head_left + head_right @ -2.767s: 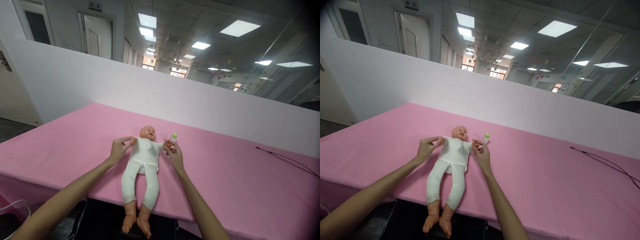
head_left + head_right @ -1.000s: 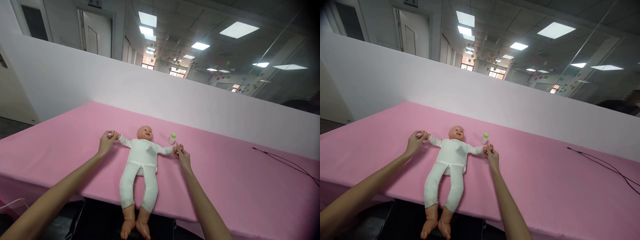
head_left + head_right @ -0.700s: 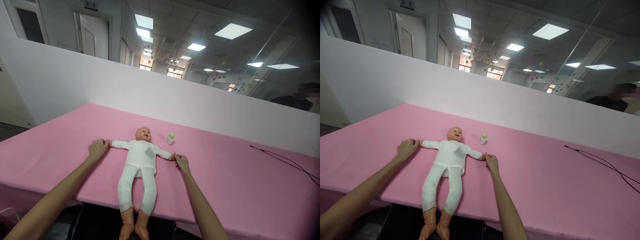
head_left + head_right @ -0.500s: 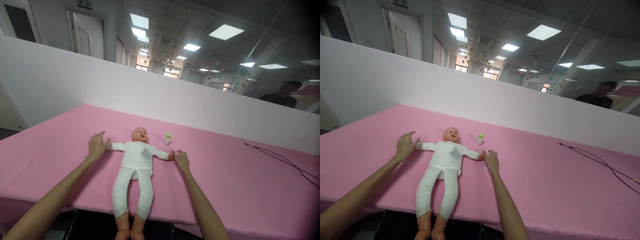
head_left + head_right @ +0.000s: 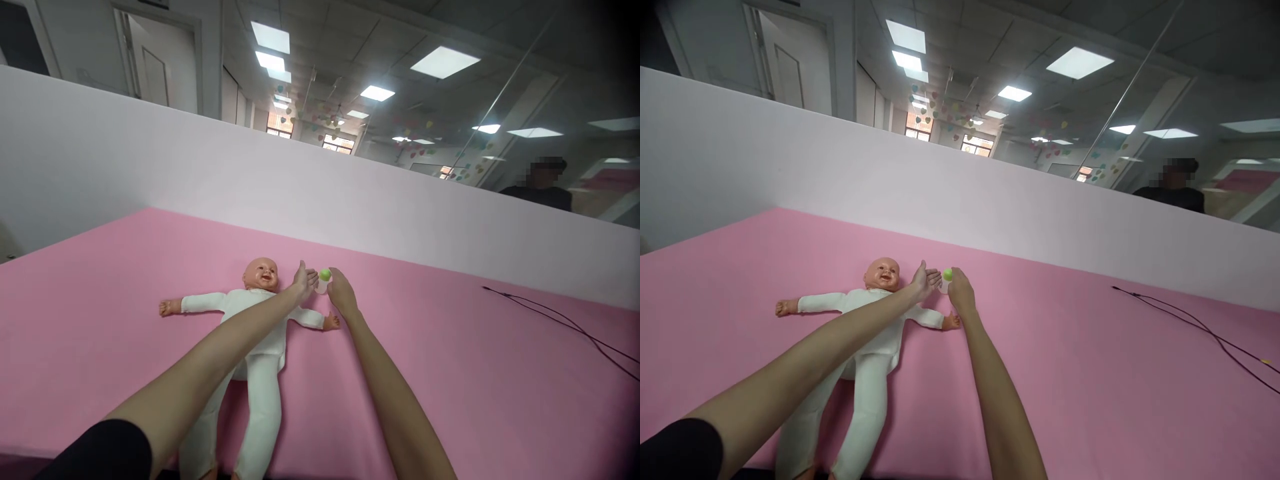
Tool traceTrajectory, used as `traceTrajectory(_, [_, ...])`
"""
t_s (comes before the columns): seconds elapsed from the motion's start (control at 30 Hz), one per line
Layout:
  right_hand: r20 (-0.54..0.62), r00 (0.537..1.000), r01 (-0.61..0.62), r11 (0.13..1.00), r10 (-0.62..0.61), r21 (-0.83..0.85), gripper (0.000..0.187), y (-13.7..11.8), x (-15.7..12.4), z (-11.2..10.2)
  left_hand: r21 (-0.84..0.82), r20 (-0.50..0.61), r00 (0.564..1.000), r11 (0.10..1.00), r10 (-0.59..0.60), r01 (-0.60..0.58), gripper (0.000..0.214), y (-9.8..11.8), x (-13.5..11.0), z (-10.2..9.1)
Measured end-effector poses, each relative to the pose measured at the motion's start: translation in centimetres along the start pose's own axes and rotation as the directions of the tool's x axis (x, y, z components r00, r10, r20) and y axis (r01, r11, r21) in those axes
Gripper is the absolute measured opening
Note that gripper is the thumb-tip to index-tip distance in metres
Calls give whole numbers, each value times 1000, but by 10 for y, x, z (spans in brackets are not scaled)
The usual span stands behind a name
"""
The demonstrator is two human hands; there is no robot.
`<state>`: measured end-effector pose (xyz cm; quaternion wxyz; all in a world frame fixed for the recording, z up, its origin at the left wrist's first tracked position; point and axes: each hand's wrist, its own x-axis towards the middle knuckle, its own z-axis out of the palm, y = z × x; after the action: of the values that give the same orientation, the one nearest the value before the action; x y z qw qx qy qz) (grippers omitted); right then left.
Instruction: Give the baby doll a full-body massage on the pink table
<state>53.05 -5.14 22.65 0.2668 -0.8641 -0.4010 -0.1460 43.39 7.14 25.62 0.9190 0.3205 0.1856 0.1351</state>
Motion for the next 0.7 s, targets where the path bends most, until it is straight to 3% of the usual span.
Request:
traceTrajectory(0.17, [53, 996, 77, 997, -77, -4, 55, 7, 3, 19, 5, -11, 1000, 1000, 16, -16, 75, -18, 27, -1])
traceTrajectory(0.3, [30, 998, 60, 996, -62, 72, 54, 9, 2, 16, 6, -2, 1000, 1000, 13, -13, 77, -14, 24, -10])
traceTrajectory(0.37, [-5, 1000, 27, 987, -26, 158, 53, -2, -3, 11, 8, 32, 999, 1000, 24, -25, 78, -4, 15, -14])
traceTrajectory(0.5, [-79, 996, 6, 904, 31, 428, 65, -71, -33, 15, 67, 211, 973, 992, 90, -106, 78, 13, -18, -21])
traceTrajectory(0.6, [-107, 981, 192, 862, -160, 470, 77, -142, -53, 25, 81, 207, 945, 958, 253, -274, 74, 12, -56, -27])
traceTrajectory(0.7, [-144, 938, 345, 844, -314, 410, 82, -190, -51, 23, 74, 149, 908, 912, 391, -405, 70, 16, -100, -43])
